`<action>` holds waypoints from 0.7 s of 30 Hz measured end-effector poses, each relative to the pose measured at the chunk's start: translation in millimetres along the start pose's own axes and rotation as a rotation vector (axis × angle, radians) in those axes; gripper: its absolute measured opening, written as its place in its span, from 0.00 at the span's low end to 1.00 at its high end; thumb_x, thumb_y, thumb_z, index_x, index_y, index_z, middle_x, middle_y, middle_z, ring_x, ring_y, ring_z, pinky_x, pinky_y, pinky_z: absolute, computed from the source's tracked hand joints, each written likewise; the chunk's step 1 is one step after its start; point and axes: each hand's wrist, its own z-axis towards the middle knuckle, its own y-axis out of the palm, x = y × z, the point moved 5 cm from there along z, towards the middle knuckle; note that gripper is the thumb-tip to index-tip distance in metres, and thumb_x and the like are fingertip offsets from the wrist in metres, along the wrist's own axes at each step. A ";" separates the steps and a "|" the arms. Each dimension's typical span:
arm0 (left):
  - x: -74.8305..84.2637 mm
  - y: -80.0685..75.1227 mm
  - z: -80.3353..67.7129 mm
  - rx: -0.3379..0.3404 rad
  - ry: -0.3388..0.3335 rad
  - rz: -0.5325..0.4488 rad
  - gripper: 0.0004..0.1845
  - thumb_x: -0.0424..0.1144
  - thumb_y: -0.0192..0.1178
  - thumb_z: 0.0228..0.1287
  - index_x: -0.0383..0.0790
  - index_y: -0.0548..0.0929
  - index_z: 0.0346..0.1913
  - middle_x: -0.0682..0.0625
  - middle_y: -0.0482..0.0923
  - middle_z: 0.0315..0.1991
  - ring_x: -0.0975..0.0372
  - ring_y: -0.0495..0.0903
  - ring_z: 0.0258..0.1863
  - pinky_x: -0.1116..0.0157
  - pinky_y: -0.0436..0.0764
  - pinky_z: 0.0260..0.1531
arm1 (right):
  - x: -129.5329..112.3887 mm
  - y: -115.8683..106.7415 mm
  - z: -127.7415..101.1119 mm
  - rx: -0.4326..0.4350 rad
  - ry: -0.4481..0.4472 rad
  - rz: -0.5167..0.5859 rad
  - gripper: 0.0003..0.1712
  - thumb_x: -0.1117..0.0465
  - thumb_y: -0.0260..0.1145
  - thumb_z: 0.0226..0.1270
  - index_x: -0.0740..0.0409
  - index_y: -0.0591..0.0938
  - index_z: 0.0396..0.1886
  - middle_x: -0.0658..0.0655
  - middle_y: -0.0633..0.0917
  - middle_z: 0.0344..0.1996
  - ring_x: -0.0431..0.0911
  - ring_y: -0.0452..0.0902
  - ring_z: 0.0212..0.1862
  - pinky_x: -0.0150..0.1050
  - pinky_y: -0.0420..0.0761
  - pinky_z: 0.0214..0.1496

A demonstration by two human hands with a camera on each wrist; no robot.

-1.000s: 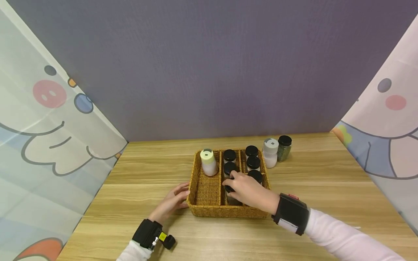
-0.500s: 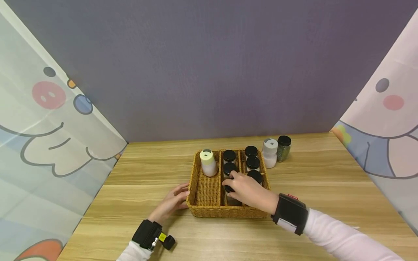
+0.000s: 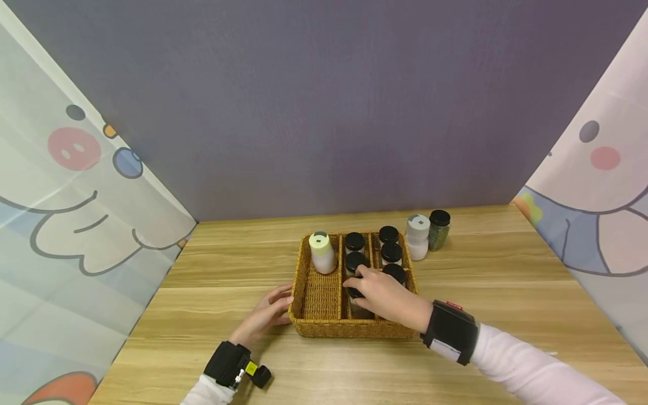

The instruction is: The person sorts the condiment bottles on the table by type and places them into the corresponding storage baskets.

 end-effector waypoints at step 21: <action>-0.3 -1.8 2.0 -0.039 -0.013 -0.003 0.33 0.41 0.54 0.61 0.32 0.55 0.65 0.31 0.57 0.61 0.44 0.63 0.58 0.52 0.74 0.48 | 30.7 -49.8 -8.1 0.088 0.117 0.152 0.17 0.64 0.67 0.51 0.60 0.80 0.43 0.58 0.78 0.39 0.42 0.74 0.30 0.28 0.74 0.24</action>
